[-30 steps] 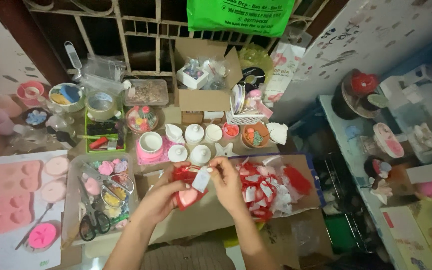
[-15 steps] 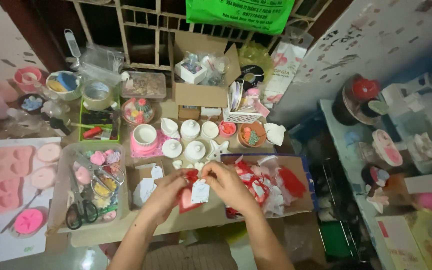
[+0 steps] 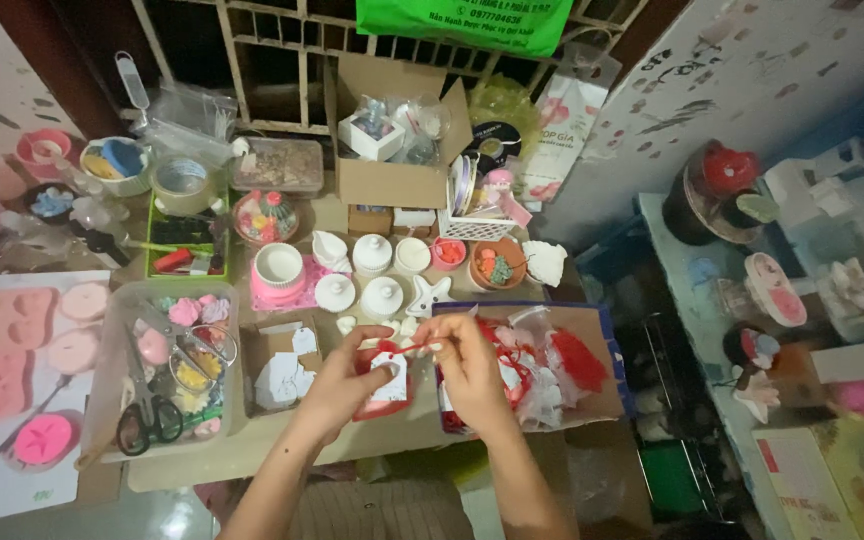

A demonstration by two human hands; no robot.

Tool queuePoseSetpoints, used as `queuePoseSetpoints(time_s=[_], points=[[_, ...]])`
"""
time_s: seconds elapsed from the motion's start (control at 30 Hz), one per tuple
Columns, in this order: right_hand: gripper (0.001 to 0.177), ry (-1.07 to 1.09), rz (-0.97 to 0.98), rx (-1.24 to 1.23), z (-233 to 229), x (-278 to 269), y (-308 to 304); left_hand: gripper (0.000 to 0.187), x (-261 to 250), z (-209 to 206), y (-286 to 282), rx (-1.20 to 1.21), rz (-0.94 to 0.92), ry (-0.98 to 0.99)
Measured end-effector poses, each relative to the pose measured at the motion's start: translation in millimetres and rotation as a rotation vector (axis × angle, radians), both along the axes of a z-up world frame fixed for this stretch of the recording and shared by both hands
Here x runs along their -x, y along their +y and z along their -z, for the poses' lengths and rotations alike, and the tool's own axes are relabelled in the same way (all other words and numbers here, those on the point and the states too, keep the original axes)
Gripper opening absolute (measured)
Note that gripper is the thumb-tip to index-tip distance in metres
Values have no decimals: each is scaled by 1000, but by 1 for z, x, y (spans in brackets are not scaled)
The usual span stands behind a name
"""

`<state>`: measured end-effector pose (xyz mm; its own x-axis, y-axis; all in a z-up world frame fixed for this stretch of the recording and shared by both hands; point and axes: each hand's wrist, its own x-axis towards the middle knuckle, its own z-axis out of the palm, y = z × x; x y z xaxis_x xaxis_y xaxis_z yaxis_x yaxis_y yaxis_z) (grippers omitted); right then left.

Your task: The person places heart-shaped wax candle favors into small red drawstring organza bags one at a time, pulls the drawstrings to cinch each bag closed, and sets the finished bags aside on the cluttered workbench.

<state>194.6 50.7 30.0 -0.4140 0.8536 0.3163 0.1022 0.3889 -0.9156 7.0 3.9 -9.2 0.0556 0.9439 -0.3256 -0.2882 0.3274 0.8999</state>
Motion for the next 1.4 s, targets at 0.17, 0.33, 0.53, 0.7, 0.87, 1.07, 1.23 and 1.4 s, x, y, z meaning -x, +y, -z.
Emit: queuePoseSetpoints(time_s=[0.17, 0.33, 0.53, 0.7, 0.87, 1.07, 1.23, 1.4], points=[[3, 240, 7, 301, 14, 5, 0, 38, -7, 0, -1, 76, -27, -24], [7, 209, 130, 472, 22, 4, 11, 27, -19, 0, -5, -1, -167, 51], [11, 157, 123, 410, 30, 7, 15, 24, -35, -12, -9, -60, -306, 367], [34, -211, -16, -48, -22, 15, 1, 23, -36, -21, -7, -136, -278, 340], [31, -309, -85, -290, -35, 15, -10, 22, -37, -5, -6, -187, -288, 501], [22, -366, -154, -323, -26, 7, -3, 22, -38, -21, -5, -115, -227, 446], [19, -445, -176, -401, -20, 3, -1, 23, -40, -18, -6, -141, -181, 503], [16, -169, -19, -86, 7, -4, 5, 37, -41, -14, 1, -44, -203, 229]])
